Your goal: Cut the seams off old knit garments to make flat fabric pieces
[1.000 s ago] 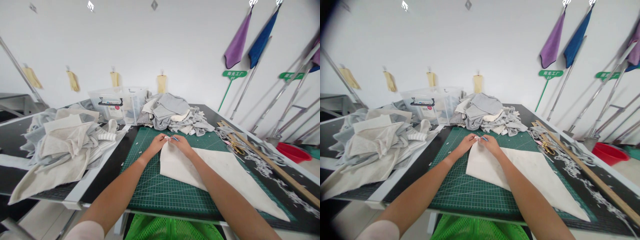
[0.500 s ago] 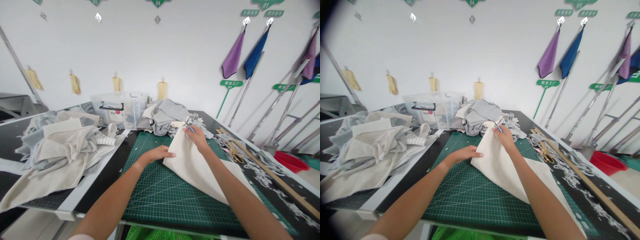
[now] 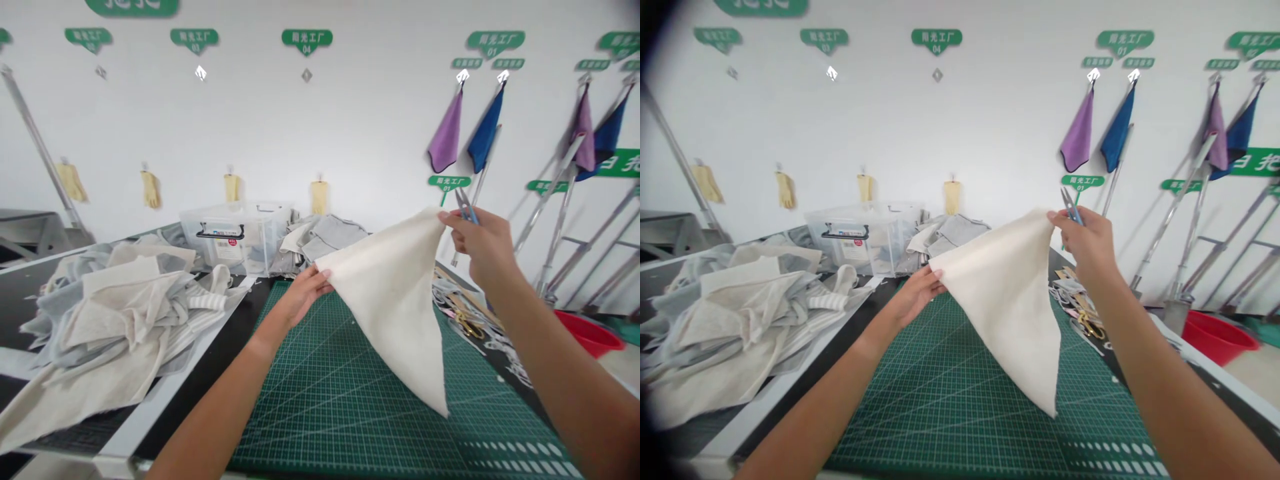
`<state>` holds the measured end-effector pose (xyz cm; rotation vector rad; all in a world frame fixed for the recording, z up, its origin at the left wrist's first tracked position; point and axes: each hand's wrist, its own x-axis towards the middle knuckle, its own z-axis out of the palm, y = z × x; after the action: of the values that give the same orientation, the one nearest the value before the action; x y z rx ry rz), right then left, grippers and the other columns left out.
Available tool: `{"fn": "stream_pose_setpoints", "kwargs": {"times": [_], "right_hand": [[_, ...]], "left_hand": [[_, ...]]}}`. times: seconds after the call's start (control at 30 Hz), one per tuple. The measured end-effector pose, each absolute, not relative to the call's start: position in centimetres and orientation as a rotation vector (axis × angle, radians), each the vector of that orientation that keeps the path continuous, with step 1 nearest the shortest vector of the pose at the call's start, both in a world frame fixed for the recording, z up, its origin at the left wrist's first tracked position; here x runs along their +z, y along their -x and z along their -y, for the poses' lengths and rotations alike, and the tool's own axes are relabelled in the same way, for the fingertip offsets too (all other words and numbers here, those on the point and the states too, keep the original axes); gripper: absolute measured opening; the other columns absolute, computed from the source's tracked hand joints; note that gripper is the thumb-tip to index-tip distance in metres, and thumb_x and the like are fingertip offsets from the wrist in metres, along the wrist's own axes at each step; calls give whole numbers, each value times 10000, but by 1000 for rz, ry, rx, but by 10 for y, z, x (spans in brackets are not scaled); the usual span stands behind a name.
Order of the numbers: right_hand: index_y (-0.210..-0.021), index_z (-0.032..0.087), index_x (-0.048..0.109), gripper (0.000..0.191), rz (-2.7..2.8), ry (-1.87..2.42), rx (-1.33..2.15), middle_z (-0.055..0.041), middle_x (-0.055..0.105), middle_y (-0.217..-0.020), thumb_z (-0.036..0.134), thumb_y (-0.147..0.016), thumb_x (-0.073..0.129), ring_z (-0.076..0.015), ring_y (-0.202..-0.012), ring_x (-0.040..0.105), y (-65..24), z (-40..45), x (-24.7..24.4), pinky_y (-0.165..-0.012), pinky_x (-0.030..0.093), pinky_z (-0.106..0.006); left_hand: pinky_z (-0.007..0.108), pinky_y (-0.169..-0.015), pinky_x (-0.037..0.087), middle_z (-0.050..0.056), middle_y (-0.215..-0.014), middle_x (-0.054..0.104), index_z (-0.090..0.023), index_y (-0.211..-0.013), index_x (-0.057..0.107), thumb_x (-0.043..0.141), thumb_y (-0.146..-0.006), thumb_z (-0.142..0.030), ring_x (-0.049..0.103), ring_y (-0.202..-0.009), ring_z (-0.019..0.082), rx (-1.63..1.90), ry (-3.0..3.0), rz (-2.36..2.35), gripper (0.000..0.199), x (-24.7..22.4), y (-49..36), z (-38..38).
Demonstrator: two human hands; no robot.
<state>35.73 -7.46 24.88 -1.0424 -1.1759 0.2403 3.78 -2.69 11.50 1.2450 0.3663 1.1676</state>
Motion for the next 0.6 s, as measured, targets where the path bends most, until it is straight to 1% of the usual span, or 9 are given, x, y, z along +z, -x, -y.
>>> {"fn": "stream_pose_setpoints", "kwargs": {"times": [0.13,0.27,0.43,0.6], "right_hand": [[-836,162,631,293,1159,929,260,87,320,-570,296,-727,867,-45,-471,229,-358,96,260,-416,118,-248],[-807,159,649,272,1173,877,284,70,324,-605,275,-723,880,-40,-472,240,-352,119,265,-409,110,-248],[-800,178,665,215,1191,833,332,80,251,-593,268,-769,858,-44,-461,201,-348,141,264,-420,91,-270],[-819,195,661,172,1169,818,433,92,198,-583,245,-801,824,-54,-461,172,-346,153,260,-427,75,-282]], "left_hand": [[277,-863,509,89,-1197,694,-176,-1195,686,739,-852,-394,633,-1038,195,1355,-1273,-369,409,148,-28,32],[269,-874,515,73,-1143,701,-168,-1167,688,724,-869,-390,636,-1046,196,1465,-1314,-342,374,181,-17,51],[299,-921,535,50,-1082,705,-183,-1102,668,751,-849,-377,649,-1095,223,1597,-1308,-268,329,216,-5,81],[351,-941,546,57,-1057,712,-184,-1144,659,743,-854,-374,656,-1123,257,1592,-1319,-214,358,235,-1,98]]}}
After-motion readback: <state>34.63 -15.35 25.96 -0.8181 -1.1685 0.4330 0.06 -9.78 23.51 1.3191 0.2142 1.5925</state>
